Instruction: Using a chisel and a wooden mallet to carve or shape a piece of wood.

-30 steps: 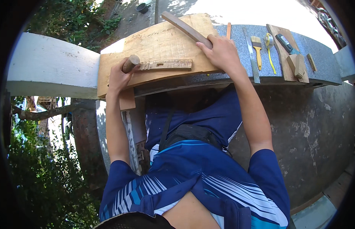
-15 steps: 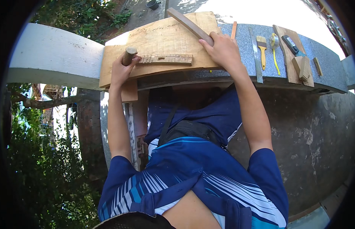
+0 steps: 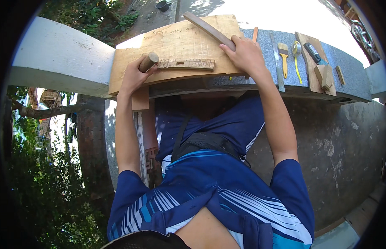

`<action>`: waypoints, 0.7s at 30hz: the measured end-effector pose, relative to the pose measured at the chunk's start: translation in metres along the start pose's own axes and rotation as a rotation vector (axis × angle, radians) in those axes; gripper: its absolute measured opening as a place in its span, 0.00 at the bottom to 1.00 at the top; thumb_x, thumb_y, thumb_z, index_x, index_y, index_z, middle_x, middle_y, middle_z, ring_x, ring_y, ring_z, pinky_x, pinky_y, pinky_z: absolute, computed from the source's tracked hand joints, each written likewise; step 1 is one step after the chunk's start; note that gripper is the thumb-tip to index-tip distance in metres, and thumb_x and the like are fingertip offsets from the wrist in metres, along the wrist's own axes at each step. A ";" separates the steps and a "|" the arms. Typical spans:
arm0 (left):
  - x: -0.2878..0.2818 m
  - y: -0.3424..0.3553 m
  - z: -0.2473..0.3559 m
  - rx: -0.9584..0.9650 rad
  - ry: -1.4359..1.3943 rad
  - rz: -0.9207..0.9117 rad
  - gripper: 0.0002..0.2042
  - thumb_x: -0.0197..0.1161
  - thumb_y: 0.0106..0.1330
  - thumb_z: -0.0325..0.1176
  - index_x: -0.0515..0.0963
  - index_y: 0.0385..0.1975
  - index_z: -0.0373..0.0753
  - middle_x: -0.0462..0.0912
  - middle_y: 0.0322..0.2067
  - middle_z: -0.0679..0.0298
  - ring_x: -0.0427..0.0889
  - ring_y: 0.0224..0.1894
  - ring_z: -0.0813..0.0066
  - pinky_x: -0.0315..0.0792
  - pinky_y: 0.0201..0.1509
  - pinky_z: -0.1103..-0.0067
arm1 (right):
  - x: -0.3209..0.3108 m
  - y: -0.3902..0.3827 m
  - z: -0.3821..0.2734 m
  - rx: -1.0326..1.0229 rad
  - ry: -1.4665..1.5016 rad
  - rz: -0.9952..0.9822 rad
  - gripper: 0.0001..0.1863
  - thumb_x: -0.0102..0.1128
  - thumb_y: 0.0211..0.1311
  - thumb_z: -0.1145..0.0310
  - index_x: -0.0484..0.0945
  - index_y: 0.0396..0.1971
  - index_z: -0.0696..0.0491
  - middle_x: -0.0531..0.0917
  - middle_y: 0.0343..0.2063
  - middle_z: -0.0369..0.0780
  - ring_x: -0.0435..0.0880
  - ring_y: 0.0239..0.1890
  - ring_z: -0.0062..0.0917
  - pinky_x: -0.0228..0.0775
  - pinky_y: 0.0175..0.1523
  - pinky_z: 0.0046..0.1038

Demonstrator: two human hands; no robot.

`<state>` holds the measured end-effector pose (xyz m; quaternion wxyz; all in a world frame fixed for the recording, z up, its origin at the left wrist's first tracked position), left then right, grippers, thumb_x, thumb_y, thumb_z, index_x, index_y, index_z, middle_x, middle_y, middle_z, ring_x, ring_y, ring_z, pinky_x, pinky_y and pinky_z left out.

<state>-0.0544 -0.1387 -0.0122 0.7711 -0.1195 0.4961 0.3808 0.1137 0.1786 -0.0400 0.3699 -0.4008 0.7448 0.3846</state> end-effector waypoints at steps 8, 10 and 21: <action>-0.001 0.019 0.018 0.198 -0.091 -0.273 0.22 0.72 0.60 0.30 0.78 0.55 0.40 0.86 0.48 0.50 0.85 0.52 0.52 0.76 0.57 0.68 | 0.003 0.001 -0.006 0.010 -0.086 -0.034 0.28 0.56 0.71 0.42 0.83 0.42 0.55 0.86 0.35 0.49 0.85 0.41 0.45 0.73 0.54 0.45; -0.002 0.024 0.013 0.219 -0.101 -0.307 0.22 0.72 0.60 0.29 0.78 0.55 0.40 0.86 0.48 0.51 0.84 0.52 0.53 0.75 0.57 0.68 | 0.007 0.003 -0.004 0.014 -0.076 -0.045 0.28 0.56 0.71 0.41 0.83 0.42 0.56 0.86 0.35 0.50 0.86 0.41 0.45 0.74 0.52 0.45; 0.008 0.032 -0.005 0.249 -0.215 -0.434 0.21 0.71 0.63 0.31 0.76 0.55 0.39 0.85 0.46 0.51 0.84 0.50 0.54 0.74 0.57 0.67 | -0.017 -0.023 -0.025 0.182 0.132 -0.081 0.32 0.59 0.70 0.42 0.84 0.41 0.62 0.84 0.26 0.51 0.86 0.31 0.42 0.75 0.40 0.39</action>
Point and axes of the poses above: each hand's wrist, its own y-axis towards the middle knuckle, its own x-axis out of the palm, z = x × y, the point moved 7 cm from there along y, towards the middle knuckle
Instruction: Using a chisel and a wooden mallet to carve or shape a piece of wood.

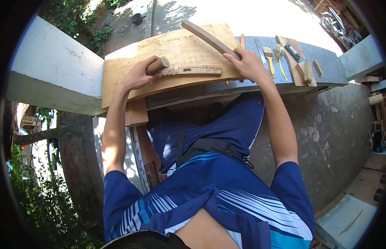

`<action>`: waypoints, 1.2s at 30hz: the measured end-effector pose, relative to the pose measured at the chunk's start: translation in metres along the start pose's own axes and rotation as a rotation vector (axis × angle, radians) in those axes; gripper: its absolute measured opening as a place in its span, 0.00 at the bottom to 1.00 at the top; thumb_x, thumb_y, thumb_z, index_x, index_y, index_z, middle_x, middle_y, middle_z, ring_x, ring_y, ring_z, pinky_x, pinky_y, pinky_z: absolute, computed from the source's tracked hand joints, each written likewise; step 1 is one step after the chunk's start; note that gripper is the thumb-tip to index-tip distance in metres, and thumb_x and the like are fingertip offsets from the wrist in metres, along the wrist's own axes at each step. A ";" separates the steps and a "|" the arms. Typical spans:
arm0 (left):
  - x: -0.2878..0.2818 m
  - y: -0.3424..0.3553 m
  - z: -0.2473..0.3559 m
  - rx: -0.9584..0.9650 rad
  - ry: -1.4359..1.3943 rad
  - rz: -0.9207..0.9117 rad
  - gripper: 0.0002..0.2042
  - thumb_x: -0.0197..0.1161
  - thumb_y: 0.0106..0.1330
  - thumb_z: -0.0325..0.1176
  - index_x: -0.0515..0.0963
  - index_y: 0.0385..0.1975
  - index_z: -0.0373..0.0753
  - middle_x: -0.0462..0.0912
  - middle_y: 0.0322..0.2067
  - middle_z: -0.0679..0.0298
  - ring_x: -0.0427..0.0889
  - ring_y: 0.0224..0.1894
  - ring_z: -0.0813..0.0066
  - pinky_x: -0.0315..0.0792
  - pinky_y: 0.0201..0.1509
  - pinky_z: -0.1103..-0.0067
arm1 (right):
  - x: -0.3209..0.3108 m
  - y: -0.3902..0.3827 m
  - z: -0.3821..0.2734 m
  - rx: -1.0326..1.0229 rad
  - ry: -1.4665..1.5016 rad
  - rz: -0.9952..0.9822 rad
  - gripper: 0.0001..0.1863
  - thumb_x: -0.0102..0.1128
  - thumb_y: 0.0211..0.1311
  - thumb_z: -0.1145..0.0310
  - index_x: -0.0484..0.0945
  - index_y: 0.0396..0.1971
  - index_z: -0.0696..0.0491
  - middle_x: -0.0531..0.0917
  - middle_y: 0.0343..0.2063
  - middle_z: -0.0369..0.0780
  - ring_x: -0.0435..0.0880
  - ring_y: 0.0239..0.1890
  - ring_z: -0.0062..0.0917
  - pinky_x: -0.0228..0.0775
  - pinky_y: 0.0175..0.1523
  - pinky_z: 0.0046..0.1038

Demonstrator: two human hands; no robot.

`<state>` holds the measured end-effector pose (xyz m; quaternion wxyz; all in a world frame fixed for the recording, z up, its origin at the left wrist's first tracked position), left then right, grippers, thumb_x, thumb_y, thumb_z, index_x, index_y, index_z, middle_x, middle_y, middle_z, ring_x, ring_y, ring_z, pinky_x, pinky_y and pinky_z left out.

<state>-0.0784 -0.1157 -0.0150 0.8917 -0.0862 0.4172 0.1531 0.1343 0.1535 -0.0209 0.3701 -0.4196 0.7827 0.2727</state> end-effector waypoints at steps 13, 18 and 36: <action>0.004 -0.002 -0.008 0.080 -0.011 0.086 0.21 0.71 0.63 0.31 0.75 0.56 0.38 0.85 0.45 0.51 0.83 0.49 0.56 0.74 0.56 0.68 | 0.012 -0.047 -0.014 0.027 0.161 -0.070 0.31 0.61 0.70 0.43 0.84 0.39 0.63 0.81 0.24 0.46 0.80 0.28 0.33 0.69 0.35 0.34; 0.005 0.005 -0.009 0.071 0.010 0.074 0.23 0.72 0.63 0.32 0.75 0.57 0.38 0.85 0.46 0.50 0.83 0.48 0.56 0.74 0.56 0.69 | 0.012 -0.053 -0.009 0.017 0.171 -0.061 0.31 0.61 0.70 0.43 0.84 0.38 0.63 0.80 0.22 0.45 0.78 0.27 0.31 0.68 0.34 0.33; 0.018 0.012 0.031 0.163 0.291 0.058 0.19 0.71 0.63 0.36 0.77 0.53 0.40 0.84 0.43 0.49 0.82 0.49 0.45 0.75 0.51 0.62 | -0.012 -0.084 -0.034 -0.235 0.320 0.032 0.26 0.62 0.71 0.48 0.84 0.38 0.61 0.78 0.23 0.43 0.75 0.27 0.28 0.66 0.34 0.32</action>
Point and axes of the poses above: each hand's wrist, its own y-axis towards the middle knuckle, its own x-axis out of the palm, z = x × y, the point moved 7 cm from there along y, towards the middle knuckle
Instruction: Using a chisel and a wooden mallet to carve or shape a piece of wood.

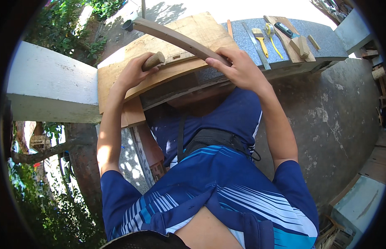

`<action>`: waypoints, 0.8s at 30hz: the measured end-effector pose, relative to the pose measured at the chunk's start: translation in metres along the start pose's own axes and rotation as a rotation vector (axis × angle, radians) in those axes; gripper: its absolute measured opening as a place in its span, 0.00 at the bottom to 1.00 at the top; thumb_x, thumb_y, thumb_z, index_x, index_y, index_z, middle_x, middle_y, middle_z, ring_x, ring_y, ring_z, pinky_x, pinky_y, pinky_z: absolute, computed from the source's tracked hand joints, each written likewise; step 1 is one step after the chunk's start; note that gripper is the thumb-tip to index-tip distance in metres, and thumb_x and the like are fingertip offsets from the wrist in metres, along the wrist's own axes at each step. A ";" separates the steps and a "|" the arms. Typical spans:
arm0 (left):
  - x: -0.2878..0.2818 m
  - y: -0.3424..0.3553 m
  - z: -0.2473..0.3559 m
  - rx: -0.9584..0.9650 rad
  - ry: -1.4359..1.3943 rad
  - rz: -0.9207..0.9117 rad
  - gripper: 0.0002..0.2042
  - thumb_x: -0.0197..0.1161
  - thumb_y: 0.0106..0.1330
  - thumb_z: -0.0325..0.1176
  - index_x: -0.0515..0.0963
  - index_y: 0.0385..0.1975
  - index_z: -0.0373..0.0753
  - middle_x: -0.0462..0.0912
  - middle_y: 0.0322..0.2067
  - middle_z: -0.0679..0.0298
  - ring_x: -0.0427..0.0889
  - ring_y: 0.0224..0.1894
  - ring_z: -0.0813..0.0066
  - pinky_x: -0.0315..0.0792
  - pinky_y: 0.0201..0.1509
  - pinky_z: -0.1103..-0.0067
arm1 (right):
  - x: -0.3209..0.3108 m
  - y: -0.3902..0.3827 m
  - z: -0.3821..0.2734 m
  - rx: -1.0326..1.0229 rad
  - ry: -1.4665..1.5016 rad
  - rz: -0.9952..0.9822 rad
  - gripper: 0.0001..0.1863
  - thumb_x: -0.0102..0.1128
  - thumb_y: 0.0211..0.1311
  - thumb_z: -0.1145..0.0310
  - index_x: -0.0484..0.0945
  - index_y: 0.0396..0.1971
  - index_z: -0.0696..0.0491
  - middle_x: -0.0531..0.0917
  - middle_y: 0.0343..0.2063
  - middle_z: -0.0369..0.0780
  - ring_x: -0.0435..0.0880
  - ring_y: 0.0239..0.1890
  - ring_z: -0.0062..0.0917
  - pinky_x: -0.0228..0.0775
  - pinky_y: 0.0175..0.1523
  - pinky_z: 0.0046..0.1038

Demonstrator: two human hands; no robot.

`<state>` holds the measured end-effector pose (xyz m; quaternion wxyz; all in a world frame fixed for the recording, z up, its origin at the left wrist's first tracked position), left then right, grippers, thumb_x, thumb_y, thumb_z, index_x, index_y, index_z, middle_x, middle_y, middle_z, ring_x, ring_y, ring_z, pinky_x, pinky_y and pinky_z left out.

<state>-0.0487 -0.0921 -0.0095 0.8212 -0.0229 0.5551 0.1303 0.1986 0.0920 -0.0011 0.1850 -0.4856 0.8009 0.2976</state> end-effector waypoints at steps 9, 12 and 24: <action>-0.004 -0.006 -0.010 0.010 -0.020 0.062 0.19 0.72 0.63 0.33 0.77 0.52 0.36 0.84 0.43 0.51 0.82 0.47 0.50 0.75 0.52 0.66 | 0.001 -0.022 0.022 0.061 0.083 0.019 0.24 0.64 0.71 0.51 0.84 0.40 0.62 0.78 0.22 0.42 0.74 0.26 0.24 0.65 0.34 0.29; -0.005 -0.002 -0.009 0.006 0.018 0.034 0.19 0.72 0.64 0.35 0.78 0.52 0.37 0.85 0.43 0.51 0.83 0.48 0.48 0.75 0.51 0.65 | 0.005 -0.027 0.027 0.087 0.129 0.003 0.24 0.63 0.71 0.52 0.84 0.40 0.62 0.78 0.22 0.41 0.73 0.27 0.23 0.65 0.34 0.29; -0.004 -0.005 0.009 0.056 0.037 -0.038 0.19 0.72 0.64 0.37 0.76 0.51 0.37 0.84 0.43 0.50 0.82 0.48 0.47 0.74 0.52 0.64 | 0.012 -0.035 0.037 0.135 0.170 0.031 0.23 0.62 0.72 0.52 0.84 0.40 0.62 0.77 0.22 0.38 0.71 0.27 0.19 0.63 0.33 0.27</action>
Point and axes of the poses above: each hand's wrist, its own y-axis towards the middle knuckle, its own x-axis out of the palm, z = x × y, the point moved 7 cm from there along y, towards the middle knuckle
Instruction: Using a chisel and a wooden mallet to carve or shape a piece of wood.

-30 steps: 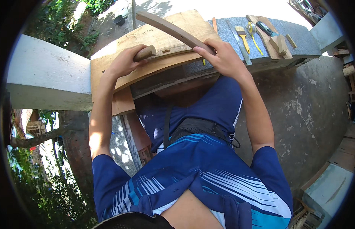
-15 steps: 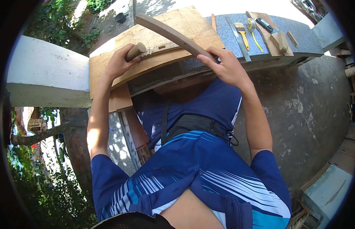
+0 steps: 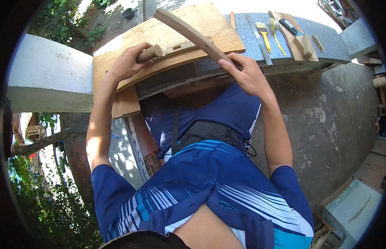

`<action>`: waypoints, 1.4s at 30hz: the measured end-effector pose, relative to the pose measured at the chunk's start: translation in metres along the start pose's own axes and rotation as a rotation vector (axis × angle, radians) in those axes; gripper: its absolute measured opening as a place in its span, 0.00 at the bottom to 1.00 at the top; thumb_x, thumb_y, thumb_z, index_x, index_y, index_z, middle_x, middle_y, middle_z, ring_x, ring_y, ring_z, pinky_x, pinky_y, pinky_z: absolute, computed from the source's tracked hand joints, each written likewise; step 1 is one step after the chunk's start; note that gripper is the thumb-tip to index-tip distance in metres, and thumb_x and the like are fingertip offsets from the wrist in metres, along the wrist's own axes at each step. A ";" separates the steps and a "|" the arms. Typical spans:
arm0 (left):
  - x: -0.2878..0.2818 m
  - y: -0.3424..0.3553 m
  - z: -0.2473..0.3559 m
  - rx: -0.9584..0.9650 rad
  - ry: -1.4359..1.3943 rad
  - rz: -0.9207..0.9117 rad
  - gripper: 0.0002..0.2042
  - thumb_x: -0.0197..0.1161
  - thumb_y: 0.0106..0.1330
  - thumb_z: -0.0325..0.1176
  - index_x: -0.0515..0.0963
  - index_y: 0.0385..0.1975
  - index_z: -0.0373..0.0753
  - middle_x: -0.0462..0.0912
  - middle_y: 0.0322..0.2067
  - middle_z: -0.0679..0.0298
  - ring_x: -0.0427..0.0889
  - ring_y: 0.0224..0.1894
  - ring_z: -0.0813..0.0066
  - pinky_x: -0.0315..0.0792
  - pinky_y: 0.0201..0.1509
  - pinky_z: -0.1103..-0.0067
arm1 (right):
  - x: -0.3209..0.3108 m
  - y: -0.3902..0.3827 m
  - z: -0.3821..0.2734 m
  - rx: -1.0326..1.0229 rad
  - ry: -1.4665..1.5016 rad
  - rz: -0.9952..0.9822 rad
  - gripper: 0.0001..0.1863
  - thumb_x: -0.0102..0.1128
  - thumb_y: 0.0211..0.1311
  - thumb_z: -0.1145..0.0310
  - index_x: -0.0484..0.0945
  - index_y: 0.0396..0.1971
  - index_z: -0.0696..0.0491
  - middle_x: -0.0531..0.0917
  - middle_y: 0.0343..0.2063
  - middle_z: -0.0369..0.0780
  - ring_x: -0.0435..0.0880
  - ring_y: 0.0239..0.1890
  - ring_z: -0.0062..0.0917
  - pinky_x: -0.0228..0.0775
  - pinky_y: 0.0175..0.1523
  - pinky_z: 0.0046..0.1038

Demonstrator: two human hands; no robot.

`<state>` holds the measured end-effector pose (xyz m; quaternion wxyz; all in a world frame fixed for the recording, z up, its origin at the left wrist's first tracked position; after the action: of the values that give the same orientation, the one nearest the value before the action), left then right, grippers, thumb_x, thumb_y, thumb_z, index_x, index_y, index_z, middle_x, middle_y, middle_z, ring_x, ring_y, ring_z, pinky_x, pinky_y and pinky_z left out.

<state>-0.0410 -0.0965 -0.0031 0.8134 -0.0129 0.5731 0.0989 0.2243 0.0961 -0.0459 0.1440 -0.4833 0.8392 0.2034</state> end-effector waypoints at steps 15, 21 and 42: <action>0.006 0.005 -0.018 0.004 -0.204 0.021 0.23 0.73 0.62 0.37 0.75 0.55 0.40 0.84 0.38 0.56 0.83 0.43 0.59 0.75 0.47 0.69 | 0.016 -0.001 0.000 0.069 0.012 -0.086 0.22 0.61 0.73 0.53 0.83 0.40 0.62 0.77 0.24 0.37 0.72 0.30 0.20 0.66 0.38 0.27; -0.016 -0.001 -0.039 -0.360 -0.536 0.159 0.16 0.72 0.68 0.42 0.77 0.45 0.40 0.74 0.25 0.73 0.67 0.19 0.89 0.60 0.22 0.85 | 0.019 -0.002 -0.001 0.085 0.037 -0.098 0.23 0.61 0.74 0.52 0.82 0.39 0.62 0.75 0.24 0.36 0.70 0.29 0.19 0.63 0.36 0.26; -0.033 0.100 0.036 -0.044 -0.890 0.263 0.18 0.65 0.74 0.45 0.74 0.50 0.37 0.70 0.18 0.73 0.69 0.14 0.85 0.60 0.15 0.83 | 0.028 -0.007 0.024 0.218 0.088 0.054 0.20 0.60 0.76 0.55 0.82 0.37 0.59 0.76 0.23 0.31 0.71 0.28 0.13 0.62 0.35 0.22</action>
<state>-0.0362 0.0011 0.0496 0.9603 0.0865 0.1630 0.2094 0.2176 0.0840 -0.0808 0.1531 -0.4506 0.8745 0.0931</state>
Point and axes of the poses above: each hand's wrist, its own y-axis towards the middle knuckle, its own x-axis out of the palm, z = x × y, the point moved 7 cm from there along y, towards the middle knuckle
